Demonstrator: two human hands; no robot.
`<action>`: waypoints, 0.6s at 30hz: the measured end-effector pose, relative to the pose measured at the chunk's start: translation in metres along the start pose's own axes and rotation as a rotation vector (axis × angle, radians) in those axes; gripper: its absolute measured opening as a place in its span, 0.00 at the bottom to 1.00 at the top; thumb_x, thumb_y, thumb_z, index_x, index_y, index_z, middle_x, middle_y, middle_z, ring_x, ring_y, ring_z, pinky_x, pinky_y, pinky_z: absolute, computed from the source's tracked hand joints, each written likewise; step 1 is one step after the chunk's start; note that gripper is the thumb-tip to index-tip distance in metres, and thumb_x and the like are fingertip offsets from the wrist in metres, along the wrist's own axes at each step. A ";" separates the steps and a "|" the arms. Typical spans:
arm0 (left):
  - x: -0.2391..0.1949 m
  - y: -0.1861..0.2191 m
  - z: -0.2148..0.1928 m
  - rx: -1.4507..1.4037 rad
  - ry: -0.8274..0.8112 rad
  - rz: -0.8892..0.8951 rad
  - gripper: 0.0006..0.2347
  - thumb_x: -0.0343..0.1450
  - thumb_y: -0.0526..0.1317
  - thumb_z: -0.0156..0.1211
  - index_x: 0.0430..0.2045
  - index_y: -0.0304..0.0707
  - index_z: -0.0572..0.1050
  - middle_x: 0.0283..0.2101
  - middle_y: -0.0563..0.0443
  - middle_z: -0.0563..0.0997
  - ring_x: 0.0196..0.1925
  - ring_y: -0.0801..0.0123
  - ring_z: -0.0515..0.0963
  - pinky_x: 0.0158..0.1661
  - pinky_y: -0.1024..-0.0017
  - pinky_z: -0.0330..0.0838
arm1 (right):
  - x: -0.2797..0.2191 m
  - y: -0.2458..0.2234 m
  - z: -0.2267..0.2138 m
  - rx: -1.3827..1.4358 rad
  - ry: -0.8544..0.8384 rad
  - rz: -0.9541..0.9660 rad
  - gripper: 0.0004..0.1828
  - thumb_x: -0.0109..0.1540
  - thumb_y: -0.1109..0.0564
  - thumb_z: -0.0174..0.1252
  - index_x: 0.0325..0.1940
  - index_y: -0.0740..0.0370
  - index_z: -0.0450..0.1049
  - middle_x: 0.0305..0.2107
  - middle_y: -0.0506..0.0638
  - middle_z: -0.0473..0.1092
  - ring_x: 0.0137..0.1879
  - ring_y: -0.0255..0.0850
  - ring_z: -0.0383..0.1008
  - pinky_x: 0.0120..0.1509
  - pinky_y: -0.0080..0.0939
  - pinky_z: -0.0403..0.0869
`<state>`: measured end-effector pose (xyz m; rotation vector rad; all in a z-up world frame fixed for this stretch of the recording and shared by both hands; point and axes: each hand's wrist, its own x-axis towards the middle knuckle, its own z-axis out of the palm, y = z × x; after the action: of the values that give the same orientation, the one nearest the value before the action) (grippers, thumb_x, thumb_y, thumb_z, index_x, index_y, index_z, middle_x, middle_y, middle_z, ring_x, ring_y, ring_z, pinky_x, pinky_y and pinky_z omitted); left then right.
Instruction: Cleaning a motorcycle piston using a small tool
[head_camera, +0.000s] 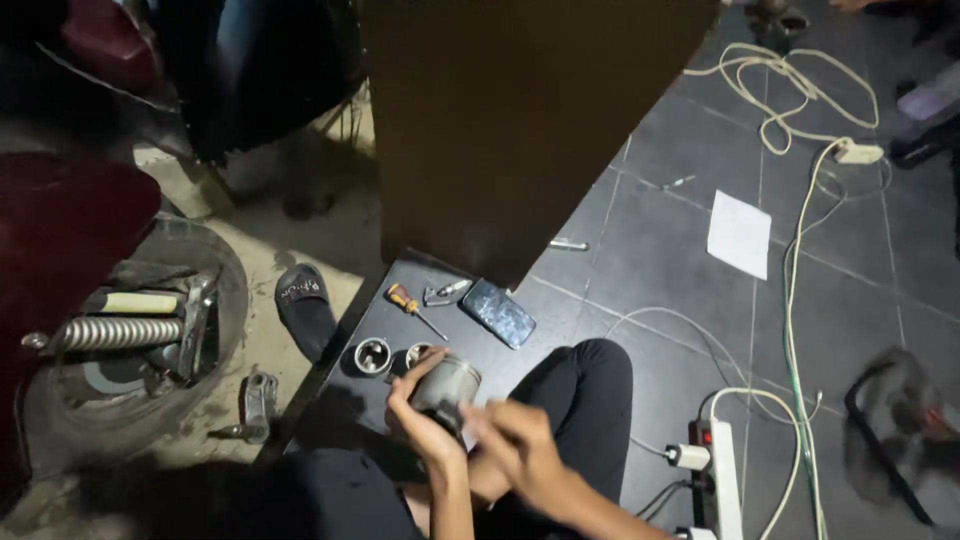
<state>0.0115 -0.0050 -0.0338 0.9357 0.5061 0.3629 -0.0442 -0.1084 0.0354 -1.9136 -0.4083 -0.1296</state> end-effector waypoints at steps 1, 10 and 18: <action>-0.003 0.003 0.003 0.010 0.002 -0.003 0.28 0.74 0.48 0.31 0.28 0.25 0.83 0.40 0.38 0.86 0.50 0.56 0.81 0.53 0.67 0.71 | 0.005 0.009 0.000 0.007 0.001 0.008 0.12 0.69 0.56 0.54 0.39 0.66 0.78 0.23 0.47 0.69 0.29 0.35 0.66 0.35 0.38 0.65; -0.002 0.004 0.001 0.081 -0.093 0.001 0.28 0.72 0.50 0.33 0.29 0.25 0.84 0.42 0.37 0.86 0.51 0.57 0.82 0.54 0.67 0.72 | -0.003 -0.001 -0.006 0.060 -0.148 -0.142 0.14 0.69 0.59 0.56 0.55 0.70 0.75 0.29 0.57 0.72 0.30 0.43 0.72 0.34 0.38 0.67; -0.017 0.021 0.014 -0.059 -0.128 0.047 0.27 0.74 0.48 0.34 0.29 0.22 0.82 0.40 0.34 0.85 0.51 0.54 0.81 0.52 0.65 0.72 | -0.025 0.026 -0.002 0.102 0.248 -0.179 0.07 0.62 0.61 0.64 0.43 0.67 0.81 0.23 0.53 0.71 0.26 0.40 0.65 0.30 0.38 0.63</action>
<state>0.0037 -0.0114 -0.0056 0.9090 0.3550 0.3561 -0.0584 -0.1237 0.0060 -1.7335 -0.4095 -0.4509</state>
